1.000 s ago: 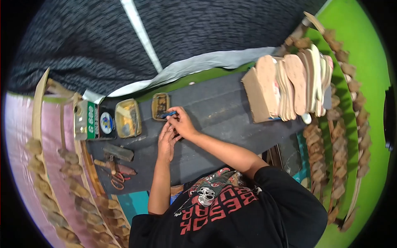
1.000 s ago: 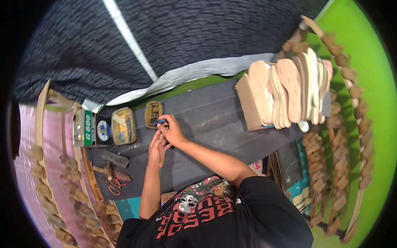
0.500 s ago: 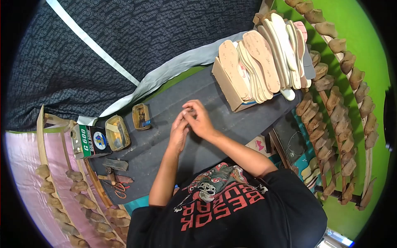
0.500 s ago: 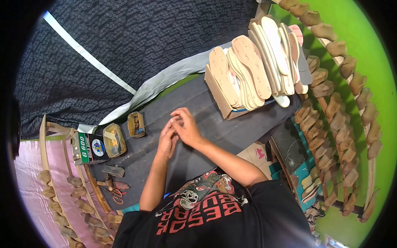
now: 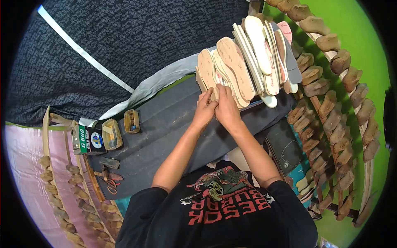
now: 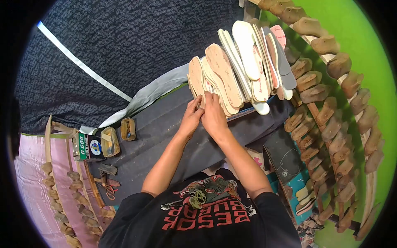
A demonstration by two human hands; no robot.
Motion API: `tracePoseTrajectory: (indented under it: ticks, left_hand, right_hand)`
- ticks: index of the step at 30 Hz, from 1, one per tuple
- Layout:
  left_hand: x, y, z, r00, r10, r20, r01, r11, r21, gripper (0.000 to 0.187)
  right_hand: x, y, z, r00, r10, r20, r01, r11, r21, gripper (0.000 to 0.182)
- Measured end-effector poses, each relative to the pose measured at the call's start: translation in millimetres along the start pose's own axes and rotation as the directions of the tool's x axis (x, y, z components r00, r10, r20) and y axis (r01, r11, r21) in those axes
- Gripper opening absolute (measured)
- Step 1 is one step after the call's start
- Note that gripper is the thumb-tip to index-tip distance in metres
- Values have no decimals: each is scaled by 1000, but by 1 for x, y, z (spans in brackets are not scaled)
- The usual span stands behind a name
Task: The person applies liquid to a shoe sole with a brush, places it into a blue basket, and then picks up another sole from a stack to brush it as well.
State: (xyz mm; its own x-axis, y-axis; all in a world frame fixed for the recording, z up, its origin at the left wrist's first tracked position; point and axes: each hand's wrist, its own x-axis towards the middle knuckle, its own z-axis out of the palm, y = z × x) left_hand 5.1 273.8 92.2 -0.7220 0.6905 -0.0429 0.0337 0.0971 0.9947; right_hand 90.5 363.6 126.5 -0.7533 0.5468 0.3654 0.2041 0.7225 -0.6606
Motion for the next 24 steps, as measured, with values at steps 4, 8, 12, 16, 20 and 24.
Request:
tracePoseTrajectory:
  ticks: [4, 8, 12, 16, 20, 24]
  left_hand:
    - [-1, -3, -1, 999, 35, -21, -35, 999, -4, 60]
    - [-4, 2, -6, 999, 31, -15, -32, 997, -71, 57]
    - [-5, 11, -12, 1000, 22, 13, -22, 999, -24, 52]
    - [-3, 17, -15, 994, 68, -90, -82, 982, -168, 49]
    - [-8, 24, -23, 998, -16, -65, -20, 847, -531, 49]
    - [-34, 5, -34, 998, -26, 57, 54, 807, -589, 47]
  right_hand:
    - [8, 0, -4, 999, 41, 32, -40, 999, -20, 54]
    - [17, -6, -9, 987, 91, 132, -78, 992, -104, 43]
    - [23, -3, -12, 993, 53, 107, -48, 998, -47, 38]
    - [17, -12, -14, 997, -52, -55, 55, 997, 54, 43]
    - [-7, -27, -25, 992, 45, 120, -87, 924, 372, 42]
    - [-42, -12, -6, 900, 119, 420, -387, 662, 642, 43]
